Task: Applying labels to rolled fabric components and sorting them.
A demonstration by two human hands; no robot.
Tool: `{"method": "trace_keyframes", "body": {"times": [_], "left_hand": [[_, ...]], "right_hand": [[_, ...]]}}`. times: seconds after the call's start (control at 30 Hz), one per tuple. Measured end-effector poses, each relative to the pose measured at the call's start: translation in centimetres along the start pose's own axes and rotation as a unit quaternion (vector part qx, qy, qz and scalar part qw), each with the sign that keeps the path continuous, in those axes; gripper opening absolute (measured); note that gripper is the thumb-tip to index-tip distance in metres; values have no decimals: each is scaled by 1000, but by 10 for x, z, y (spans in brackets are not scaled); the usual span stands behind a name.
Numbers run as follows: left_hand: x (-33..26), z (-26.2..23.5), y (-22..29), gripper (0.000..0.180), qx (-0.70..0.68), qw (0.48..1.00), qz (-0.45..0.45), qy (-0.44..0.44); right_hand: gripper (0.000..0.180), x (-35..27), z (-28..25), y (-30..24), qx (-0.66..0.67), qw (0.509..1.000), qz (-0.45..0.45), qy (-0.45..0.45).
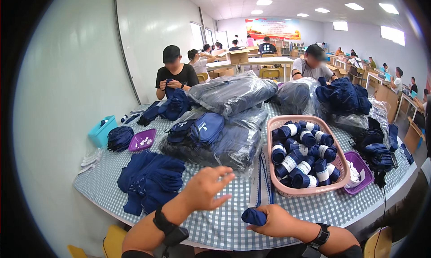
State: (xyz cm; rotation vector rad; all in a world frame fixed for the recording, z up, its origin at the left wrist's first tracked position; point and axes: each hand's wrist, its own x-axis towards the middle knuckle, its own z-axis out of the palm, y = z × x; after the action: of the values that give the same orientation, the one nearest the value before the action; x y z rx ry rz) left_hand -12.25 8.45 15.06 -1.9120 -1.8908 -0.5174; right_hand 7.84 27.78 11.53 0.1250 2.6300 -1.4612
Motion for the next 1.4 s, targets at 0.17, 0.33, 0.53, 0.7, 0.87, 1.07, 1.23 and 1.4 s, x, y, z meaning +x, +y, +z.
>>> {"method": "trace_keyframes", "body": {"times": [0.17, 0.33, 0.53, 0.7, 0.87, 1.07, 1.23, 1.4], "left_hand": [[12, 28, -60, 51, 189, 977, -88, 45], [21, 44, -114, 54, 301, 942, -147, 27], [25, 52, -158, 59, 340, 920, -194, -6], [29, 52, -162, 56, 363, 915, -177, -11], [38, 45, -158, 59, 311, 931, -193, -13], [48, 44, -163, 60, 312, 924, -216, -46], [55, 48, -165, 60, 324, 922, -207, -46], [59, 46, -159, 63, 336, 914, -216, -76]], "right_hand": [[42, -2, -11, 7, 12, 1000, 6, -7], [40, 5, -13, 18, 21, 999, -1, -25], [34, 7, -4, 28, 15, 999, -37, 11], [26, 13, 7, 34, -8, 992, -78, 97], [28, 18, 8, 41, -47, 990, -106, 82], [30, 16, 9, 42, -44, 989, -113, 82], [29, 18, 10, 44, -49, 989, -117, 78], [29, 17, 11, 45, -57, 986, -126, 92]]}}
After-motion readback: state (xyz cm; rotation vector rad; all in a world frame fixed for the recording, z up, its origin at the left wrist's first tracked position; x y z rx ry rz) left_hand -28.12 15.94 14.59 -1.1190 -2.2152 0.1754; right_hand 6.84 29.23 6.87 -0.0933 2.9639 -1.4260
